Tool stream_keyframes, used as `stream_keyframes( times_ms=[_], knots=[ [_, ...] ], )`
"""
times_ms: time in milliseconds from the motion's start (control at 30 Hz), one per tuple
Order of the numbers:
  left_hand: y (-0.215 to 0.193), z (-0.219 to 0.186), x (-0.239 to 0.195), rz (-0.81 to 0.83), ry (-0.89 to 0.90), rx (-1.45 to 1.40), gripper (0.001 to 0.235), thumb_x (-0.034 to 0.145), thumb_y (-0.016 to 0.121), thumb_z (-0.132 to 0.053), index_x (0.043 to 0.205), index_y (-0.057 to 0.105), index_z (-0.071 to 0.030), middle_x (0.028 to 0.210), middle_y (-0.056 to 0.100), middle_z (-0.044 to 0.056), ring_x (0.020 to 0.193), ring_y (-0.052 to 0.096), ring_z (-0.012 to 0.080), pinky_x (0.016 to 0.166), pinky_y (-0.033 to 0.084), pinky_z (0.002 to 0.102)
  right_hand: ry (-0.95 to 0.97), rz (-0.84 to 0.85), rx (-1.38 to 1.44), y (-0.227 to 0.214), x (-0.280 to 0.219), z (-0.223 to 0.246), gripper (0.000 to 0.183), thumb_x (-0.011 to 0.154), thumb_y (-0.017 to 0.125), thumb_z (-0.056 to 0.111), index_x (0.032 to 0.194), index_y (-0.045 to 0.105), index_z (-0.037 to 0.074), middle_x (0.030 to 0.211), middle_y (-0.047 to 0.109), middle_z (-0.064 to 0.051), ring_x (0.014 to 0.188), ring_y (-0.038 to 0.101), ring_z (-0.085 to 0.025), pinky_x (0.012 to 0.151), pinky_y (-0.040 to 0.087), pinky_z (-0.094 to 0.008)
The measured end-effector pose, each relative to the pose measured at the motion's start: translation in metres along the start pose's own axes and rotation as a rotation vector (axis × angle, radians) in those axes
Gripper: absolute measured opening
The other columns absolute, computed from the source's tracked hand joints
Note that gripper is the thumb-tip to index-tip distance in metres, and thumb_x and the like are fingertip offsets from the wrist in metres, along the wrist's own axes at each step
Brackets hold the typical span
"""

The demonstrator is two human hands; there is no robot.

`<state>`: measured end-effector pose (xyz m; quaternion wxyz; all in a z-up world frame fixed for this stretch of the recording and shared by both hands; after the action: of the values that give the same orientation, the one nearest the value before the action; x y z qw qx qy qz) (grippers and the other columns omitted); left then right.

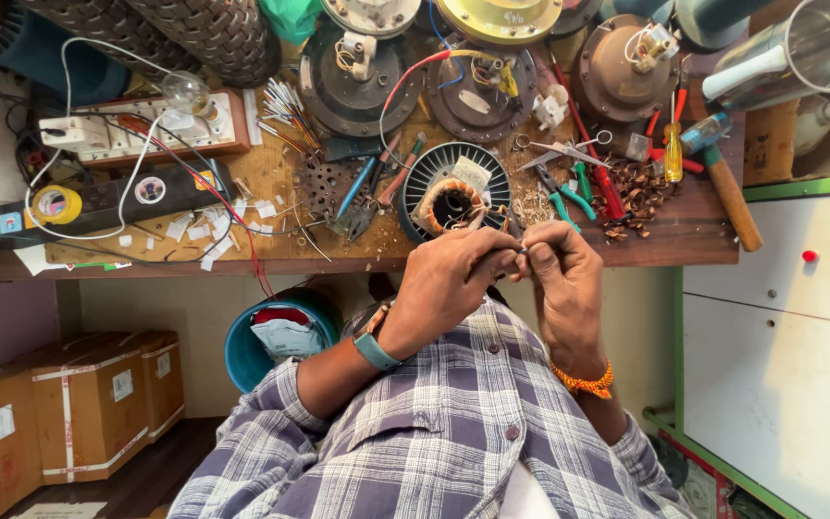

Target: The person repairs an electrical motor stator by stripping insulation from wires, twisting them together, and cutting excess wire with pliers and scissors. The person works at a cluttered workbench with various tools and motor parts.

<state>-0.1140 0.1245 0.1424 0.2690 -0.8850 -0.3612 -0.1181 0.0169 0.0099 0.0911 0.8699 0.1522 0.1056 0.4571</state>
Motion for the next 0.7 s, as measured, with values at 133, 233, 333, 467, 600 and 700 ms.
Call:
stream_keyframes(
  times_ms=[133,233,333,467,600,700],
  knots=[
    [0.009,0.016,0.002,0.163,-0.303,-0.629,0.012,0.105,0.06,-0.007,0.111,0.066,0.0,0.084,0.074,0.005,0.071,0.069,0.0091,0.064,0.056,0.024,0.078,-0.001,0.519,0.003,0.005,-0.013,0.015,0.113,0.062,0.019,0.113,0.057,0.005,0.104,0.058,-0.005,0.085,0.058,-0.012,0.074,0.051,-0.028],
    [0.011,0.022,-0.001,0.184,-0.437,-0.748,0.014,0.105,0.059,-0.008,0.11,0.068,0.002,0.083,0.075,0.005,0.061,0.062,0.0046,0.054,0.05,0.021,-0.025,-0.029,0.494,0.002,0.003,-0.009,0.016,0.112,0.062,0.022,0.114,0.055,0.008,0.106,0.059,-0.006,0.09,0.061,-0.014,0.077,0.053,-0.03],
    [0.008,0.022,-0.003,0.078,-0.407,-0.609,0.014,0.104,0.061,-0.009,0.11,0.068,0.0,0.081,0.076,0.004,0.061,0.064,0.0046,0.054,0.052,0.021,-0.125,0.018,0.266,0.008,-0.003,0.0,0.026,0.106,0.066,0.027,0.117,0.056,0.006,0.111,0.061,-0.008,0.096,0.063,-0.016,0.082,0.057,-0.033],
    [0.004,0.011,-0.002,-0.059,-0.155,-0.241,0.013,0.101,0.067,-0.01,0.113,0.068,-0.005,0.09,0.076,0.008,0.073,0.074,0.014,0.062,0.058,0.026,-0.095,-0.014,0.082,0.011,-0.007,0.007,0.031,0.106,0.068,0.022,0.122,0.059,-0.003,0.11,0.063,-0.01,0.098,0.064,-0.016,0.088,0.059,-0.035],
    [0.006,0.003,-0.003,-0.094,-0.055,-0.049,0.016,0.098,0.073,-0.014,0.111,0.068,-0.008,0.089,0.074,0.008,0.075,0.076,0.0219,0.064,0.059,0.031,-0.048,-0.114,0.065,0.007,-0.002,0.007,0.024,0.104,0.064,0.012,0.117,0.062,-0.008,0.105,0.067,-0.012,0.092,0.067,-0.017,0.087,0.061,-0.036],
    [0.006,0.0,-0.004,-0.094,-0.036,0.005,0.013,0.098,0.073,-0.016,0.108,0.069,-0.008,0.089,0.075,0.008,0.074,0.075,0.022,0.064,0.058,0.031,-0.064,-0.134,-0.052,0.005,-0.001,0.006,0.02,0.103,0.064,0.007,0.115,0.065,-0.008,0.101,0.068,-0.012,0.091,0.068,-0.015,0.086,0.061,-0.034]
  ],
)
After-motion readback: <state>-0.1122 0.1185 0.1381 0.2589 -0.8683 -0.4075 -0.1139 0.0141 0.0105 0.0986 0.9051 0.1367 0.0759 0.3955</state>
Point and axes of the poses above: each hand's wrist, its own x-axis towards the middle knuckle, its own y-axis out of the palm, z = x × y, the point moved 4 cm from there along x, towards the middle knuckle
